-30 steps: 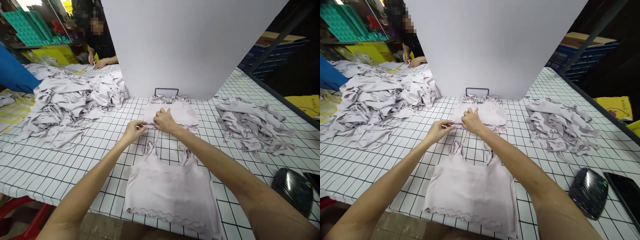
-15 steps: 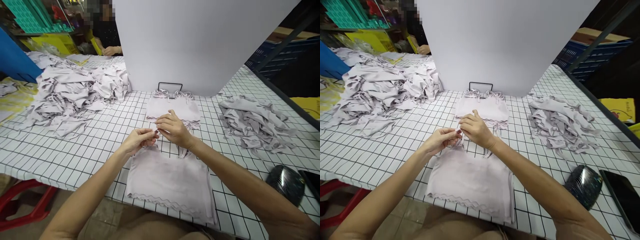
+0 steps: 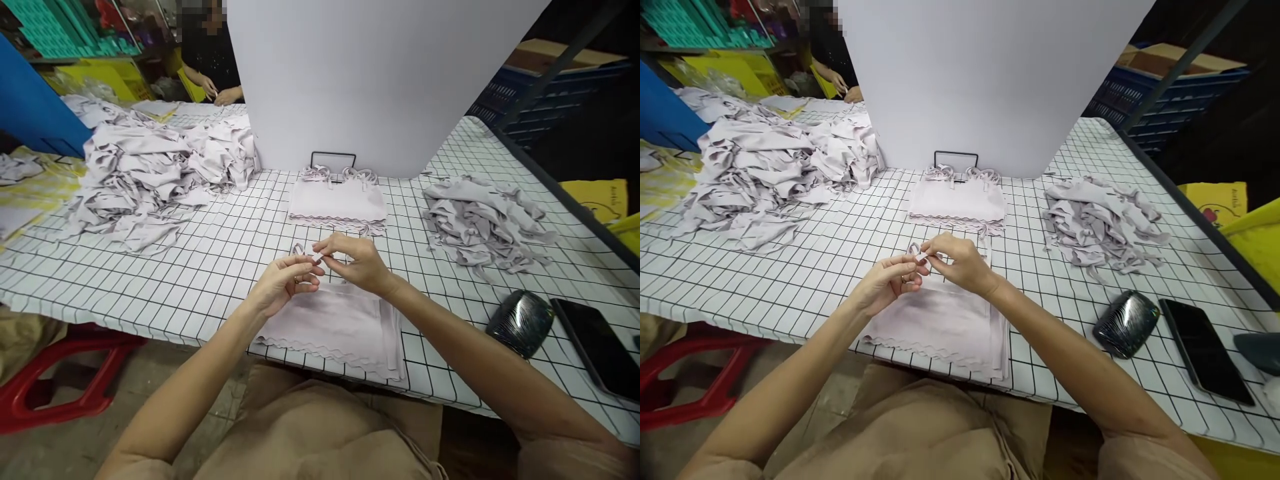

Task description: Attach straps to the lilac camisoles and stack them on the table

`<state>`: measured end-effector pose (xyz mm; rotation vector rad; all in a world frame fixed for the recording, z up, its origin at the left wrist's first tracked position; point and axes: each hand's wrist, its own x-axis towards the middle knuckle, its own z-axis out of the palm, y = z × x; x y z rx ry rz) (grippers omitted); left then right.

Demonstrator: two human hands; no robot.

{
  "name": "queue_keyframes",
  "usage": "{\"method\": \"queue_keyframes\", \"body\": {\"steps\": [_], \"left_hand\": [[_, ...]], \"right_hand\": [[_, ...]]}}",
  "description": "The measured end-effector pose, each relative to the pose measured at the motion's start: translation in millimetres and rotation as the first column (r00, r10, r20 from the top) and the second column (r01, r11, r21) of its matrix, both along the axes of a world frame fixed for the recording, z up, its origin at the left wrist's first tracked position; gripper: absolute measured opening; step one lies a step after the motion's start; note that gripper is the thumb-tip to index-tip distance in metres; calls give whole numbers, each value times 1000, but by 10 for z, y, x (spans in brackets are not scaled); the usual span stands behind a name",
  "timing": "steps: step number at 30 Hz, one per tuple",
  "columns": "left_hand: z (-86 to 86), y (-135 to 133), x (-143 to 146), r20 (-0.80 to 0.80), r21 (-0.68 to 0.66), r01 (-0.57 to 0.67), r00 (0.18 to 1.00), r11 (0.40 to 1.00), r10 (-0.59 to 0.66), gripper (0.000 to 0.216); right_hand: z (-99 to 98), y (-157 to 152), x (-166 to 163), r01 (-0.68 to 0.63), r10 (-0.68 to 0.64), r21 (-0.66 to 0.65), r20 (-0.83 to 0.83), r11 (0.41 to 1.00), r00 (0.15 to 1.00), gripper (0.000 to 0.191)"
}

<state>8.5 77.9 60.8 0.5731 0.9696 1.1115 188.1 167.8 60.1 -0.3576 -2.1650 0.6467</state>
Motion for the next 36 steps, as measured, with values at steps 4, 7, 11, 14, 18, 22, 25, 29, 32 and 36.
{"method": "queue_keyframes", "body": {"steps": [4, 7, 11, 14, 18, 22, 25, 29, 32, 36], "left_hand": [[-31, -33, 118, 40, -28, -77, 996, 997, 78, 27], [-27, -42, 134, 24, -32, -108, 994, 994, 108, 28], [8, -66, 58, -172, 71, -107, 978, 992, 118, 27], [64, -72, 7, -389, 213, -45, 913, 976, 127, 23], [128, -62, -47, -600, 376, 46, 773, 925, 206, 12], [18, -127, -188, -802, 464, 189, 504, 865, 320, 8], [-197, -230, -292, -935, 343, 302, 198, 889, 293, 16], [-449, -308, -337, -981, 192, 298, 24, 935, 193, 27], [-533, -297, -346, -979, 201, 300, 88, 932, 183, 21], [-583, -287, -359, -964, 242, 328, 186, 913, 189, 14]], "right_hand": [[-30, -37, -13, -23, 23, 29, -14, 999, 1000, 15], [-54, -35, 1, -32, 32, 52, -14, 998, 999, 16], [6, -28, 72, -47, 53, -78, 82, 996, 995, 12], [109, -49, 70, -108, 170, -296, 192, 949, 967, 22], [196, -69, -30, -67, 147, -380, 185, 922, 972, 12], [150, -54, -67, 13, 55, -386, 163, 923, 985, 10], [40, -67, -58, 58, 28, -463, 176, 885, 984, 9], [-142, -140, -115, 47, 67, -541, 191, 840, 979, 8], [-260, -191, -199, 58, 58, -522, 204, 851, 977, 7], [-382, -225, -292, 45, 58, -448, 213, 893, 975, 9]]}}
